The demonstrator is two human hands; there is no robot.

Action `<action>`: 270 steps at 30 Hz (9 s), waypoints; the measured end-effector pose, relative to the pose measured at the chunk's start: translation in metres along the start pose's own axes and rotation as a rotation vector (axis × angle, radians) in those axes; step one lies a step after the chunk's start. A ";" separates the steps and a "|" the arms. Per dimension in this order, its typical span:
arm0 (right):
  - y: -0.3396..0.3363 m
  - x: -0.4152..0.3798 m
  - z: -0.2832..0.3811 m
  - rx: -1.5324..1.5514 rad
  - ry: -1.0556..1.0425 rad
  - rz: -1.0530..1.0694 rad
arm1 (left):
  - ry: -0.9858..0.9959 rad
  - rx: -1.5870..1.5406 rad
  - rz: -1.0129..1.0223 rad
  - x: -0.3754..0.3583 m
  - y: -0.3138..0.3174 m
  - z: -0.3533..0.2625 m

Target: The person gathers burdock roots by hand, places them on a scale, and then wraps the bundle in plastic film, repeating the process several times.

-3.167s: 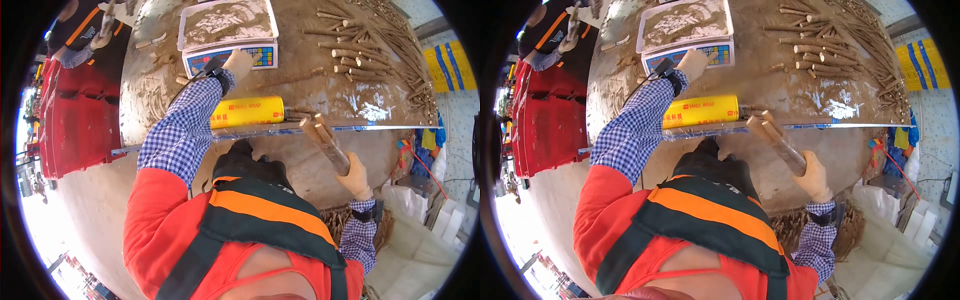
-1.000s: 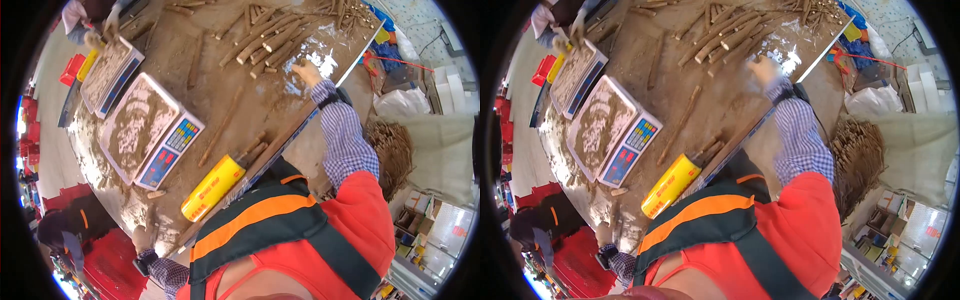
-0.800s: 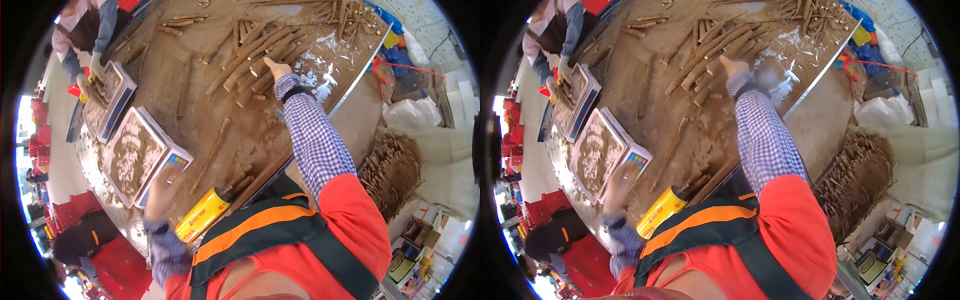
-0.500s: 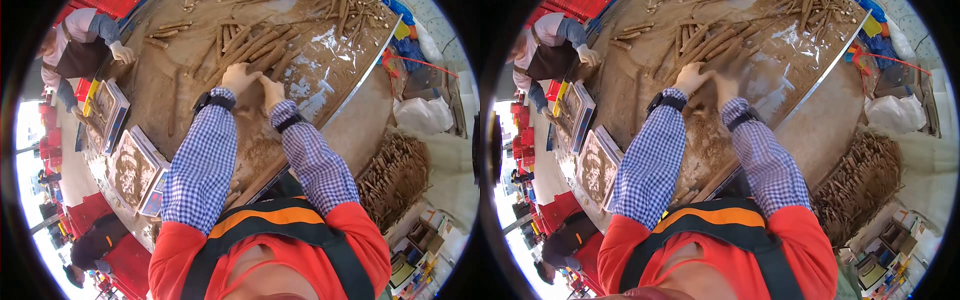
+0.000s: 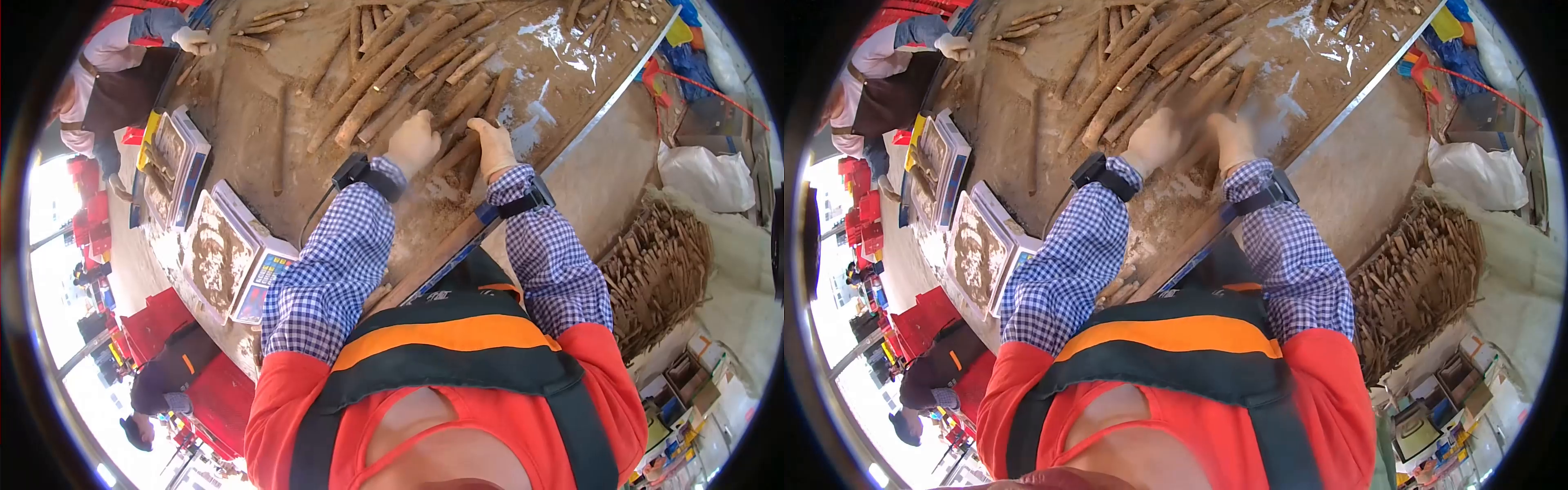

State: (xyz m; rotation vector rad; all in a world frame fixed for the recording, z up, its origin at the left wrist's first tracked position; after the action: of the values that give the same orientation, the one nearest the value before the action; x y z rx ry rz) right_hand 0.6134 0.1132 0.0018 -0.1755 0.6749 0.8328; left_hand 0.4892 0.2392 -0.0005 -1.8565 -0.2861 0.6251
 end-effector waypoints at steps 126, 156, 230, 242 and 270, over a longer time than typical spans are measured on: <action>0.212 -0.280 -0.110 -0.815 -0.560 1.103 | -1.128 -0.453 0.066 -0.585 0.107 0.117; 0.246 -0.394 -0.220 -1.879 -0.646 1.361 | -0.422 0.309 -0.337 -0.597 0.122 0.003; 0.380 -0.283 -0.073 -1.363 -1.380 0.792 | -0.594 -0.991 -0.598 -0.660 -0.033 0.202; 0.555 -0.328 -0.207 -1.810 -1.216 1.188 | -0.221 -1.778 -1.516 -0.689 -0.033 0.239; 0.419 -0.423 -0.116 -0.176 -0.525 1.123 | -0.370 -1.572 -0.287 -0.687 -0.035 0.225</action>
State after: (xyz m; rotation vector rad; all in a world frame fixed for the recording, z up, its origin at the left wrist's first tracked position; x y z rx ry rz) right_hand 0.0472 0.0846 0.2182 0.3020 0.1447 1.9296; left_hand -0.2012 0.1023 0.1667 -3.0207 -1.6092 0.5427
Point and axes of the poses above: each hand's wrist, its own x-axis towards the middle knuckle, its own y-axis out of the palm, z = x × y, the point moved 1 cm from there along x, towards the middle knuckle, and after that the axes turned 10 degrees about z, right-handed, at the moved point
